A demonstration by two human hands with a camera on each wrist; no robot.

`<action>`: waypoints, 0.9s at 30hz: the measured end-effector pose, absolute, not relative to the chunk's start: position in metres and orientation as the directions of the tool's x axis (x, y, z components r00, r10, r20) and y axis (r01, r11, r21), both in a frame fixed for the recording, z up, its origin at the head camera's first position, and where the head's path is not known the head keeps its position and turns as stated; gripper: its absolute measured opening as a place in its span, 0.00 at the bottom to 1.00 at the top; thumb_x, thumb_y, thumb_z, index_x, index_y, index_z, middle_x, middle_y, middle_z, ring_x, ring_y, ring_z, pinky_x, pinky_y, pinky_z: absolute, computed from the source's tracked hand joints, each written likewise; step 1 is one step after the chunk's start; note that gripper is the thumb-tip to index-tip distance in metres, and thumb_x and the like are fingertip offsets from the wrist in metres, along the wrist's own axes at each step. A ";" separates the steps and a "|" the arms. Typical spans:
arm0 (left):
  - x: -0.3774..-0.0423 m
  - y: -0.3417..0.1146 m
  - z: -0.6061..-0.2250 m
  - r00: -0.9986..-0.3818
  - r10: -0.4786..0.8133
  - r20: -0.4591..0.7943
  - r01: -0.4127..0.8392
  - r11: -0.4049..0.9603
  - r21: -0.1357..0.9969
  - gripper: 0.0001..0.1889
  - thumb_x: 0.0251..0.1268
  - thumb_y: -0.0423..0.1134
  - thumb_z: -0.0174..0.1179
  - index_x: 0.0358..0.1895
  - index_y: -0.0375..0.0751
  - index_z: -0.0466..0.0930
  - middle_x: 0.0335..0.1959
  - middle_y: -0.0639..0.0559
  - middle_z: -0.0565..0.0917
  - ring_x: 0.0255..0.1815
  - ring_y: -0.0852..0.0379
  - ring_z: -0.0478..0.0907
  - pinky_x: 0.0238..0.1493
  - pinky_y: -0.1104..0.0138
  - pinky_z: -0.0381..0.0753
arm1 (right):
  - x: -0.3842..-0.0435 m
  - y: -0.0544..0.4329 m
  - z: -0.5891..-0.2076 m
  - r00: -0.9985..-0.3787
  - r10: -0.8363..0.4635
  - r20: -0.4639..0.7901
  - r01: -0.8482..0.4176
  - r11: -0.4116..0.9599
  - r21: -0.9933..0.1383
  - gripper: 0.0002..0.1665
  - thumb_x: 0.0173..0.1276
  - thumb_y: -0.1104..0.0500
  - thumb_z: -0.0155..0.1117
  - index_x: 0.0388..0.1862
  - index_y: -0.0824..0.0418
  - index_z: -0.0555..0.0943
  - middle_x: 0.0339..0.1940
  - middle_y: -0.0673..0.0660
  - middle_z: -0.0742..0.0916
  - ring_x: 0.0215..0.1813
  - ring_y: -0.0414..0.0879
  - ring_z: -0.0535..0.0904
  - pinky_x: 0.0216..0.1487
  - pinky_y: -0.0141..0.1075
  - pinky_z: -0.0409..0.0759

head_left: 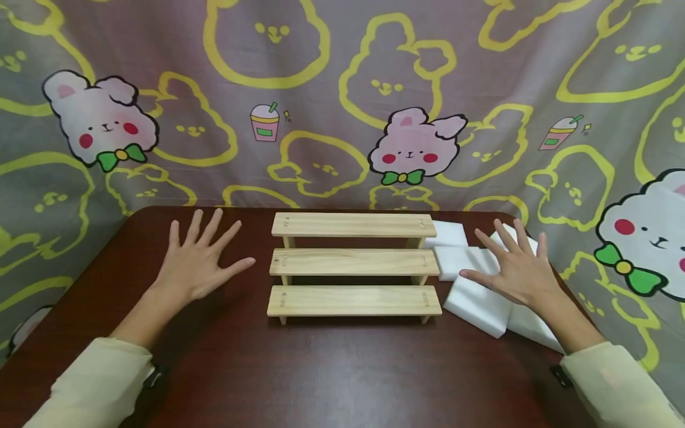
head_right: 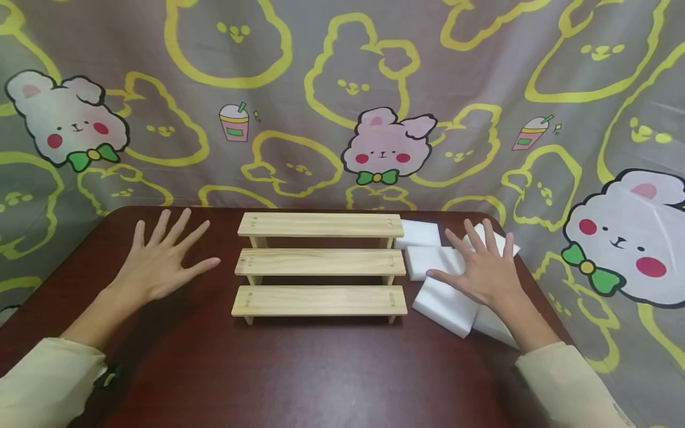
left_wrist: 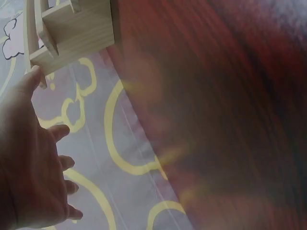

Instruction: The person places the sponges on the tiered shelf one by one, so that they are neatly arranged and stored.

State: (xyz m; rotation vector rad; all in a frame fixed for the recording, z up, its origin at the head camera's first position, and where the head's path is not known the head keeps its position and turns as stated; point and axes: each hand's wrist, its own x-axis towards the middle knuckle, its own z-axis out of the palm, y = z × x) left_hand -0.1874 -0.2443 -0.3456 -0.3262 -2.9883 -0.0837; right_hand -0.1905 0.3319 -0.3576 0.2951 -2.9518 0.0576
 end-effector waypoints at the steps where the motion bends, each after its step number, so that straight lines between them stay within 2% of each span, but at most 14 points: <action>1: -0.187 -0.243 -0.346 -0.968 0.217 0.127 0.225 0.973 0.052 0.50 0.68 0.78 0.46 0.84 0.49 0.55 0.84 0.34 0.47 0.83 0.27 0.37 0.74 0.30 0.29 | -0.190 0.332 -0.357 -0.962 -0.204 0.181 -0.215 0.976 -0.040 0.59 0.64 0.21 0.60 0.81 0.57 0.64 0.82 0.73 0.59 0.84 0.71 0.37 0.72 0.76 0.36; 5: -0.187 -0.238 -0.347 -0.963 0.250 0.099 0.260 0.959 0.111 0.49 0.70 0.75 0.48 0.84 0.48 0.55 0.84 0.34 0.47 0.83 0.28 0.38 0.75 0.31 0.33 | -0.189 0.330 -0.353 -0.956 -0.239 0.168 -0.260 0.959 -0.114 0.57 0.64 0.26 0.66 0.79 0.61 0.66 0.80 0.74 0.63 0.82 0.74 0.48 0.72 0.74 0.49; 10: -0.187 -0.230 -0.347 -0.951 0.295 0.094 0.308 0.926 0.218 0.47 0.71 0.72 0.51 0.84 0.48 0.55 0.85 0.37 0.47 0.84 0.30 0.40 0.76 0.33 0.39 | -0.188 0.327 -0.350 -0.967 -0.224 0.122 -0.246 0.945 -0.213 0.56 0.65 0.30 0.69 0.80 0.62 0.64 0.78 0.74 0.66 0.77 0.74 0.60 0.62 0.73 0.67; 14: -0.187 -0.222 -0.346 -0.936 0.334 0.113 0.352 0.884 0.308 0.45 0.72 0.68 0.55 0.83 0.46 0.56 0.85 0.39 0.51 0.84 0.33 0.44 0.75 0.33 0.46 | -0.185 0.327 -0.349 -0.961 -0.227 0.160 -0.267 0.915 -0.303 0.51 0.66 0.36 0.72 0.77 0.64 0.68 0.73 0.73 0.73 0.71 0.71 0.69 0.61 0.70 0.70; 18: -0.188 -0.213 -0.347 -0.930 0.342 0.135 0.368 0.849 0.379 0.43 0.72 0.65 0.59 0.81 0.43 0.61 0.82 0.39 0.58 0.82 0.34 0.53 0.72 0.31 0.55 | -0.184 0.330 -0.349 -0.939 -0.273 0.207 -0.334 0.869 -0.366 0.41 0.66 0.44 0.76 0.69 0.66 0.76 0.62 0.70 0.83 0.62 0.66 0.79 0.56 0.63 0.78; 22: -0.189 -0.205 -0.349 -0.932 0.335 0.136 0.360 0.822 0.442 0.41 0.71 0.61 0.64 0.78 0.40 0.66 0.78 0.37 0.66 0.78 0.34 0.61 0.70 0.33 0.61 | -0.183 0.332 -0.349 -0.927 -0.317 0.199 -0.372 0.848 -0.379 0.36 0.62 0.48 0.80 0.62 0.66 0.80 0.50 0.65 0.88 0.53 0.61 0.84 0.47 0.57 0.83; 27: -0.191 -0.201 -0.353 -0.922 0.363 0.134 0.380 0.784 0.490 0.36 0.71 0.57 0.66 0.72 0.36 0.73 0.71 0.37 0.76 0.73 0.34 0.68 0.68 0.37 0.67 | -0.179 0.336 -0.349 -0.920 -0.366 0.141 -0.392 0.844 -0.366 0.33 0.57 0.48 0.84 0.54 0.65 0.84 0.43 0.56 0.89 0.45 0.53 0.86 0.41 0.50 0.83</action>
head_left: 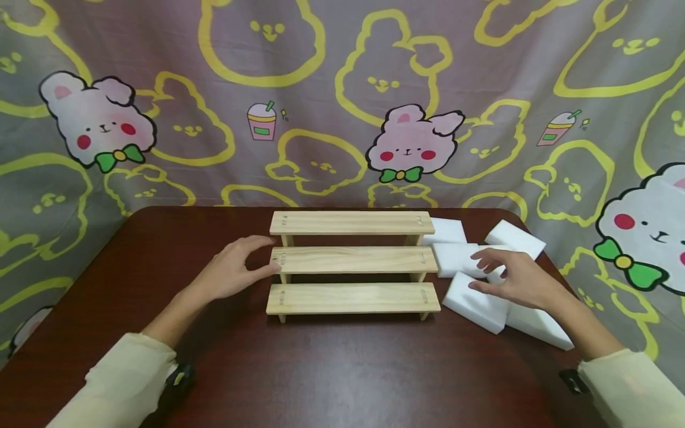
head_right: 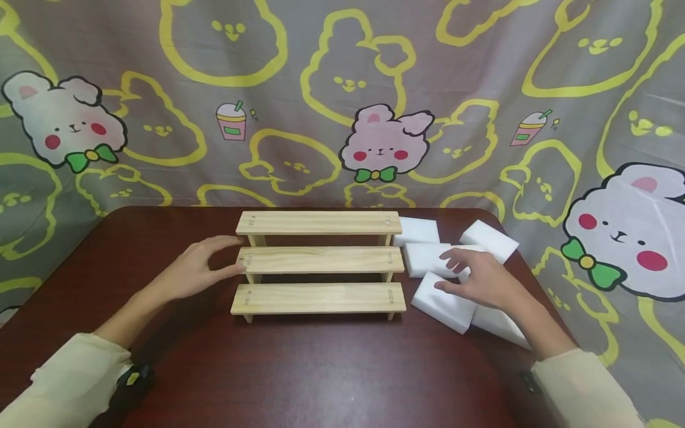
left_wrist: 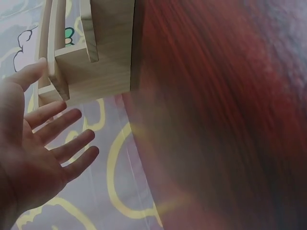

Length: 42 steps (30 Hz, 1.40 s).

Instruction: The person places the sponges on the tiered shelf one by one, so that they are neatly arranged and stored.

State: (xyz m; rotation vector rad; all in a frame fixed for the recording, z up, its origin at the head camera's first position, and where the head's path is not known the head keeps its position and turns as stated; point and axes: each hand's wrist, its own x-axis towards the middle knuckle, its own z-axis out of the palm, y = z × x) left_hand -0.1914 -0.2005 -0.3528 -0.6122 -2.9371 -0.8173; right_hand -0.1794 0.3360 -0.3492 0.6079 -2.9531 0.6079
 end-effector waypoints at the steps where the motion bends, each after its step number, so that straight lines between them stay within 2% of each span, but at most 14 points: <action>1: -0.192 -0.200 -0.354 -0.918 0.374 0.136 0.390 0.776 0.496 0.34 0.71 0.56 0.66 0.71 0.36 0.75 0.69 0.37 0.77 0.72 0.34 0.69 0.68 0.38 0.68 | -0.179 0.337 -0.350 -0.917 -0.377 0.131 -0.398 0.842 -0.363 0.32 0.56 0.48 0.84 0.53 0.64 0.84 0.42 0.56 0.89 0.44 0.52 0.86 0.40 0.49 0.83; 6: -0.195 -0.200 -0.356 -0.893 0.415 0.173 0.440 0.725 0.529 0.30 0.71 0.51 0.67 0.68 0.35 0.79 0.65 0.38 0.81 0.70 0.36 0.73 0.67 0.39 0.70 | -0.178 0.340 -0.352 -0.909 -0.409 0.077 -0.409 0.844 -0.347 0.34 0.50 0.45 0.87 0.50 0.63 0.86 0.43 0.53 0.89 0.43 0.50 0.86 0.40 0.47 0.82; 15: -0.200 -0.200 -0.360 -0.850 0.453 0.270 0.523 0.654 0.547 0.25 0.65 0.43 0.74 0.61 0.34 0.83 0.58 0.39 0.85 0.64 0.39 0.78 0.64 0.42 0.74 | -0.175 0.339 -0.355 -0.898 -0.440 -0.007 -0.411 0.844 -0.343 0.43 0.44 0.40 0.89 0.53 0.65 0.85 0.49 0.56 0.89 0.45 0.49 0.84 0.43 0.49 0.84; 28: -0.201 -0.199 -0.356 -0.849 0.475 0.232 0.521 0.682 0.514 0.25 0.66 0.44 0.73 0.62 0.34 0.83 0.59 0.38 0.84 0.64 0.37 0.77 0.64 0.42 0.73 | -0.176 0.335 -0.357 -0.872 -0.487 -0.042 -0.455 0.839 -0.298 0.47 0.39 0.40 0.91 0.54 0.63 0.85 0.43 0.48 0.85 0.44 0.44 0.78 0.42 0.41 0.79; 34: -0.203 -0.199 -0.355 -0.843 0.478 0.246 0.530 0.659 0.534 0.24 0.65 0.42 0.73 0.60 0.32 0.83 0.57 0.38 0.85 0.62 0.38 0.79 0.64 0.43 0.75 | -0.178 0.334 -0.357 -0.869 -0.490 -0.068 -0.449 0.840 -0.306 0.47 0.40 0.42 0.91 0.57 0.62 0.83 0.42 0.47 0.84 0.43 0.43 0.77 0.42 0.39 0.78; 38: -0.203 -0.199 -0.352 -0.844 0.474 0.251 0.527 0.648 0.550 0.23 0.65 0.41 0.74 0.59 0.32 0.84 0.56 0.39 0.86 0.62 0.39 0.80 0.63 0.44 0.75 | -0.178 0.338 -0.355 -0.856 -0.515 -0.031 -0.481 0.818 -0.314 0.44 0.42 0.44 0.91 0.56 0.61 0.84 0.41 0.45 0.83 0.43 0.41 0.77 0.42 0.39 0.79; 42: -0.202 -0.199 -0.351 -0.841 0.483 0.246 0.529 0.636 0.562 0.22 0.66 0.40 0.73 0.59 0.31 0.84 0.56 0.38 0.86 0.62 0.39 0.80 0.63 0.43 0.76 | -0.176 0.343 -0.350 -0.855 -0.519 -0.005 -0.487 0.805 -0.338 0.42 0.43 0.46 0.91 0.56 0.60 0.84 0.44 0.46 0.85 0.44 0.42 0.79 0.43 0.41 0.81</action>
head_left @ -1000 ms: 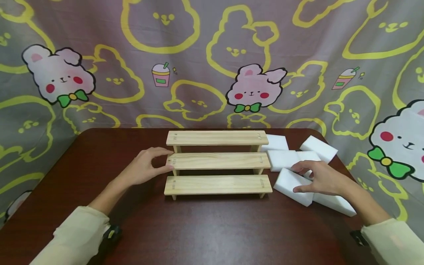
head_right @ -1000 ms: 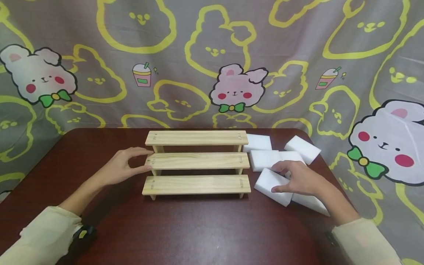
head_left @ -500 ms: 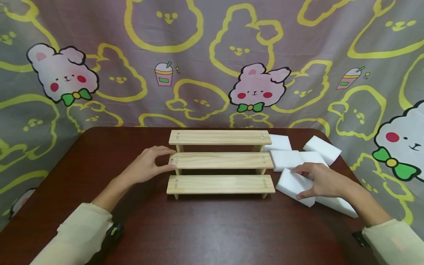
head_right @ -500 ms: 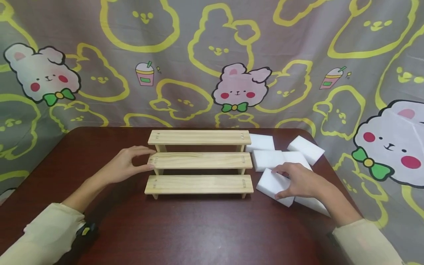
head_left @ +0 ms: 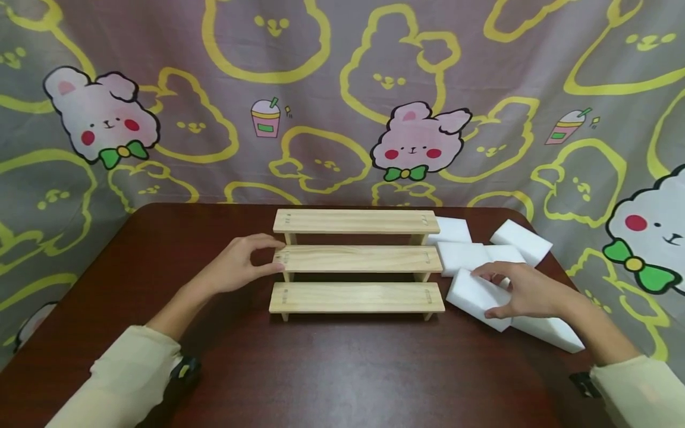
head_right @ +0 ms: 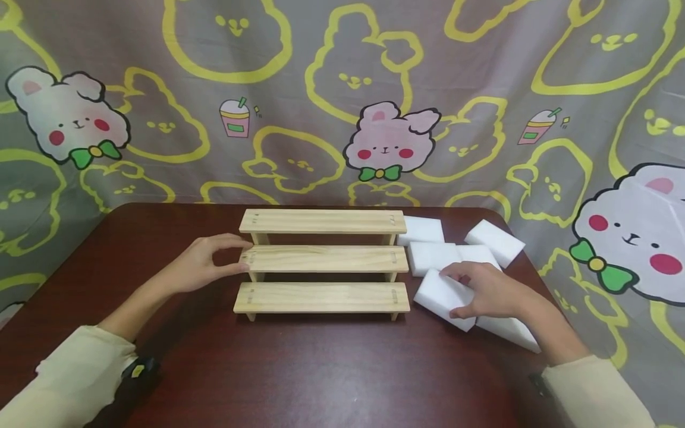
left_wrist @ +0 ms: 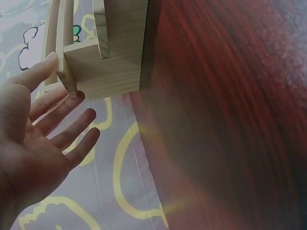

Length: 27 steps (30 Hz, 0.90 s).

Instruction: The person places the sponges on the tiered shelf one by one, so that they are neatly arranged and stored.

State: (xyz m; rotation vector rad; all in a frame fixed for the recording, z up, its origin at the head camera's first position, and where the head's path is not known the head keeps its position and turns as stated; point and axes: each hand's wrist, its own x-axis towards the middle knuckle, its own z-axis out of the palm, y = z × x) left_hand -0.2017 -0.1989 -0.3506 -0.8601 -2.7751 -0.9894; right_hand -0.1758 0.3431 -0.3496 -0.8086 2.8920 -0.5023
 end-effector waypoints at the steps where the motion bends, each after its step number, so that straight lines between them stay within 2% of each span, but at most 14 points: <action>1: -0.202 -0.199 -0.351 -0.840 0.484 0.243 0.529 0.633 0.565 0.22 0.67 0.40 0.72 0.59 0.31 0.84 0.56 0.38 0.86 0.62 0.38 0.80 0.63 0.43 0.76 | -0.175 0.344 -0.348 -0.857 -0.516 -0.005 -0.483 0.805 -0.344 0.42 0.44 0.46 0.90 0.56 0.60 0.84 0.46 0.46 0.85 0.44 0.42 0.80 0.43 0.41 0.81; 5: -0.202 -0.199 -0.351 -0.850 0.477 0.223 0.509 0.638 0.578 0.22 0.67 0.40 0.72 0.60 0.31 0.83 0.57 0.38 0.86 0.63 0.39 0.79 0.64 0.44 0.75 | -0.174 0.345 -0.343 -0.862 -0.506 0.008 -0.475 0.803 -0.360 0.41 0.45 0.47 0.90 0.57 0.59 0.84 0.51 0.49 0.86 0.46 0.46 0.81 0.43 0.42 0.82; 11: -0.203 -0.199 -0.352 -0.857 0.471 0.208 0.492 0.632 0.599 0.23 0.67 0.40 0.72 0.61 0.32 0.83 0.58 0.38 0.85 0.64 0.38 0.79 0.65 0.43 0.74 | -0.174 0.347 -0.339 -0.843 -0.524 0.118 -0.531 0.778 -0.337 0.39 0.45 0.52 0.90 0.57 0.56 0.84 0.53 0.51 0.86 0.48 0.49 0.81 0.43 0.41 0.83; 20: -0.206 -0.199 -0.353 -0.872 0.452 0.187 0.460 0.630 0.626 0.23 0.65 0.38 0.73 0.60 0.31 0.83 0.57 0.37 0.85 0.65 0.38 0.78 0.65 0.41 0.73 | -0.180 0.347 -0.334 -0.815 -0.526 0.242 -0.578 0.766 -0.283 0.36 0.46 0.57 0.88 0.57 0.55 0.84 0.51 0.49 0.85 0.47 0.41 0.79 0.43 0.39 0.82; 27: -0.205 -0.198 -0.351 -0.874 0.454 0.173 0.453 0.631 0.630 0.22 0.66 0.39 0.73 0.60 0.32 0.83 0.57 0.38 0.86 0.63 0.36 0.78 0.64 0.41 0.73 | -0.182 0.342 -0.322 -0.842 -0.487 0.233 -0.540 0.777 -0.325 0.34 0.55 0.59 0.83 0.62 0.52 0.82 0.54 0.46 0.84 0.50 0.35 0.74 0.45 0.39 0.80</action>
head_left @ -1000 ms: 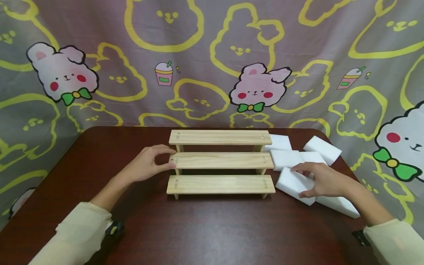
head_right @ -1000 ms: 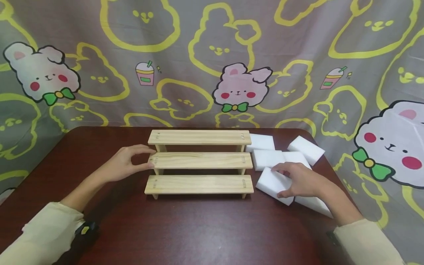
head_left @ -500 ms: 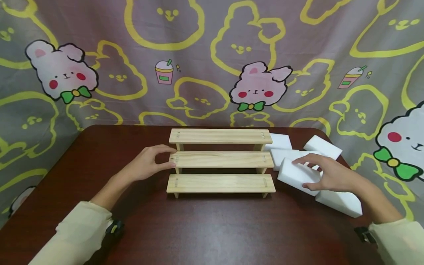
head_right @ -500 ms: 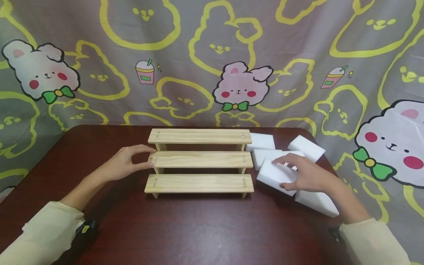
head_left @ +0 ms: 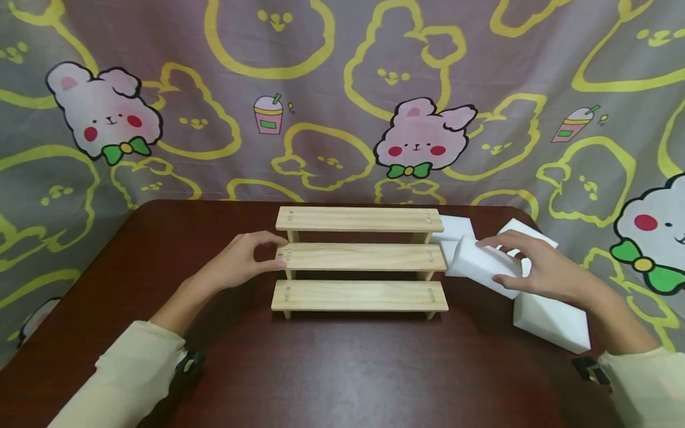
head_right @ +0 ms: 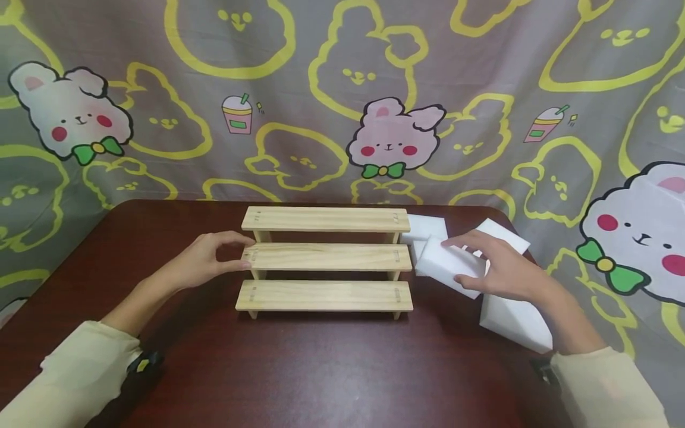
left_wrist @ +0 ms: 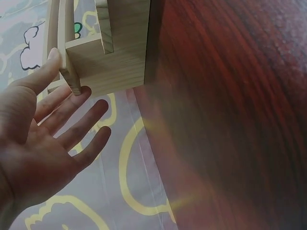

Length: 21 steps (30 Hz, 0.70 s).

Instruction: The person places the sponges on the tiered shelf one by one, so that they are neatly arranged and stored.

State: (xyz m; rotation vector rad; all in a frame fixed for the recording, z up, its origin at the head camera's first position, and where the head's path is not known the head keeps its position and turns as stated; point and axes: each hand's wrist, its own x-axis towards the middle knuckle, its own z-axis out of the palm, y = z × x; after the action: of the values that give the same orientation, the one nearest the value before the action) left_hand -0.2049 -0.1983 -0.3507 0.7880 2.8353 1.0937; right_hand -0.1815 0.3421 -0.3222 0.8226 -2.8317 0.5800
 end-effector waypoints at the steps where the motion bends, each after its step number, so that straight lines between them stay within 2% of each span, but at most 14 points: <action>1: -0.205 -0.198 -0.351 -0.874 0.454 0.171 0.451 0.629 0.633 0.22 0.66 0.39 0.73 0.60 0.32 0.83 0.56 0.38 0.86 0.62 0.36 0.79 0.64 0.41 0.73 | -0.181 0.341 -0.320 -0.845 -0.481 0.233 -0.534 0.777 -0.332 0.34 0.55 0.59 0.82 0.62 0.51 0.82 0.54 0.45 0.84 0.50 0.34 0.74 0.45 0.39 0.79; 6: -0.206 -0.198 -0.351 -0.874 0.456 0.168 0.447 0.618 0.647 0.22 0.65 0.38 0.73 0.59 0.32 0.83 0.54 0.40 0.87 0.59 0.39 0.81 0.62 0.42 0.75 | -0.183 0.339 -0.308 -0.843 -0.478 0.248 -0.537 0.781 -0.318 0.35 0.55 0.59 0.82 0.63 0.51 0.81 0.56 0.47 0.83 0.51 0.32 0.72 0.46 0.40 0.80; 10: -0.208 -0.199 -0.350 -0.871 0.464 0.162 0.449 0.618 0.645 0.21 0.65 0.38 0.74 0.58 0.32 0.83 0.53 0.40 0.87 0.58 0.38 0.81 0.61 0.42 0.75 | -0.184 0.337 -0.299 -0.829 -0.486 0.278 -0.556 0.773 -0.306 0.37 0.53 0.60 0.82 0.64 0.53 0.80 0.59 0.51 0.83 0.52 0.30 0.71 0.47 0.35 0.80; 17: -0.211 -0.200 -0.350 -0.874 0.464 0.144 0.435 0.616 0.657 0.21 0.64 0.38 0.75 0.56 0.32 0.84 0.53 0.40 0.87 0.58 0.37 0.81 0.61 0.42 0.76 | -0.187 0.327 -0.287 -0.801 -0.521 0.295 -0.596 0.740 -0.311 0.38 0.55 0.60 0.81 0.67 0.52 0.79 0.61 0.50 0.83 0.55 0.30 0.71 0.49 0.32 0.76; 21: -0.212 -0.200 -0.349 -0.873 0.465 0.145 0.438 0.617 0.654 0.20 0.63 0.37 0.75 0.56 0.32 0.84 0.54 0.39 0.87 0.59 0.37 0.80 0.61 0.42 0.76 | -0.189 0.319 -0.283 -0.781 -0.541 0.314 -0.623 0.714 -0.320 0.38 0.55 0.62 0.81 0.66 0.52 0.79 0.60 0.49 0.83 0.55 0.32 0.72 0.51 0.27 0.73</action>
State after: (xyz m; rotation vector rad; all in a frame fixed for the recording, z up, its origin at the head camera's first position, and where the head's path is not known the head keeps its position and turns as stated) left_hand -0.2121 -0.1999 -0.3492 0.7792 2.7902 1.1124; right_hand -0.1893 0.3187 -0.2833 0.9347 -2.7223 0.6150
